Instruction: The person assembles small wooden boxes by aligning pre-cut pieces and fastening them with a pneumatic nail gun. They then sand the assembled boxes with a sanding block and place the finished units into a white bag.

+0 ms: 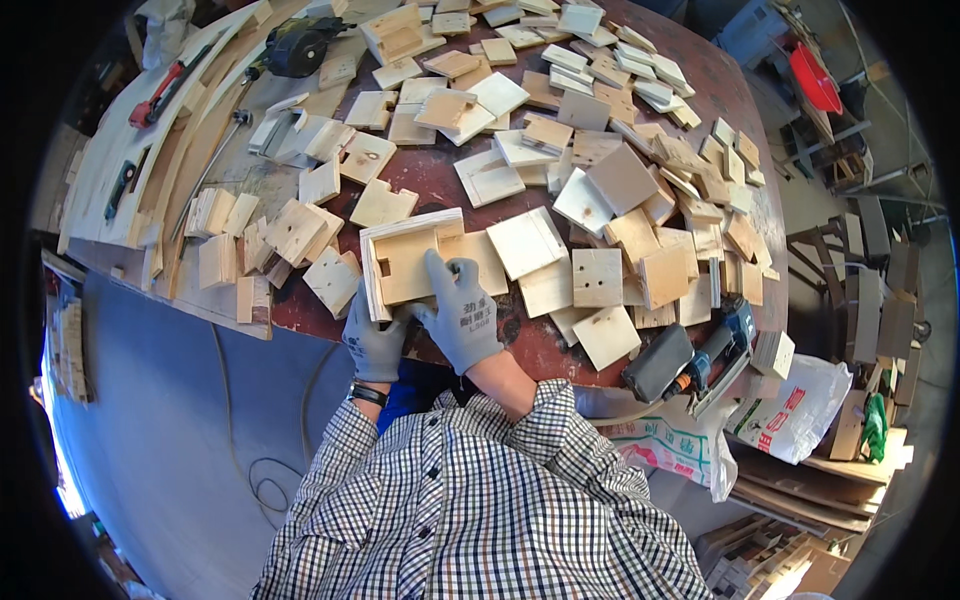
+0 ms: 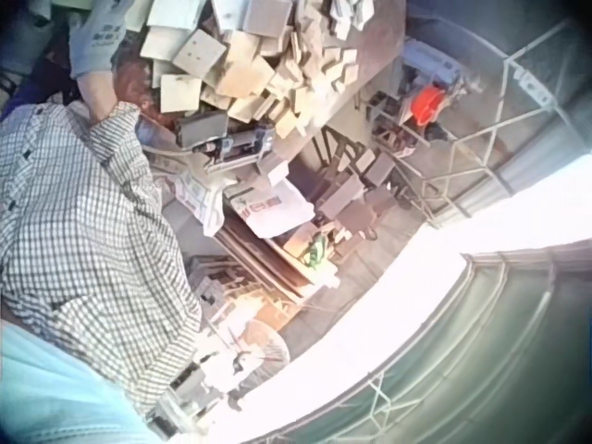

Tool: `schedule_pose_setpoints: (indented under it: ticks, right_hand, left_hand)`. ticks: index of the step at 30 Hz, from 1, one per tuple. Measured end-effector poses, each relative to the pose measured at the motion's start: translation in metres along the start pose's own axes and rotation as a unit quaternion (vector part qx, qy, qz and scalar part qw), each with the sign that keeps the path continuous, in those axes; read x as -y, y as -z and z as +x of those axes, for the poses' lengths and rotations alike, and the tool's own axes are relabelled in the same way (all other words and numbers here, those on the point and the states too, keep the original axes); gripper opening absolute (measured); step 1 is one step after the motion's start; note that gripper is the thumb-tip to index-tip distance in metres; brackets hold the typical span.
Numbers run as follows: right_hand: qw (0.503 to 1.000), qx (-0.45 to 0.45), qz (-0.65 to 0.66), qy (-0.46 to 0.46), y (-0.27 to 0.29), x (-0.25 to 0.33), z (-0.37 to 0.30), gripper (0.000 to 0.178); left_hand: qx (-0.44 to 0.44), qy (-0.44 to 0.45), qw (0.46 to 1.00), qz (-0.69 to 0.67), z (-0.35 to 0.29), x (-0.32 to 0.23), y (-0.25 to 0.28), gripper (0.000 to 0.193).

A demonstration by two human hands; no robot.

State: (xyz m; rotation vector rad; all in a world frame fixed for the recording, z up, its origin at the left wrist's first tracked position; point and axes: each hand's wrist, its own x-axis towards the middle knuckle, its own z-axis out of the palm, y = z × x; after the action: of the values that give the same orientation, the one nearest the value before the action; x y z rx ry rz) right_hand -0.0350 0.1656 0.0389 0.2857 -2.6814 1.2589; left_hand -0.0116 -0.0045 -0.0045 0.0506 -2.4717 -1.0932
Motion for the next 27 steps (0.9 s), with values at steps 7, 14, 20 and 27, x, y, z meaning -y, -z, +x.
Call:
schedule_pose_setpoints:
  ticks: [7, 14, 20, 27]
  right_hand:
    - [0.971, 0.041, 0.212, -0.1, 0.012, -0.027, -0.014, 0.098]
    - [0.991, 0.115, -0.007, -0.067, 0.019, -0.008, -0.008, 0.09]
    - [0.981, 0.181, -0.049, -0.057, 0.034, -0.007, 0.023, 0.079]
    - [0.976, 0.199, -0.07, -0.056, 0.036, -0.012, 0.029, 0.085]
  left_hand:
    - [-0.012, 0.017, 1.0, -0.016, 0.005, -0.003, 0.0, 0.077]
    - [0.005, 0.036, 0.999, -0.017, -0.003, 0.009, -0.003, 0.071]
    - [0.026, 0.036, 0.999, 0.0, -0.004, 0.017, 0.0, 0.073]
    - [0.022, 0.018, 1.0, 0.007, 0.0, 0.001, 0.001, 0.078]
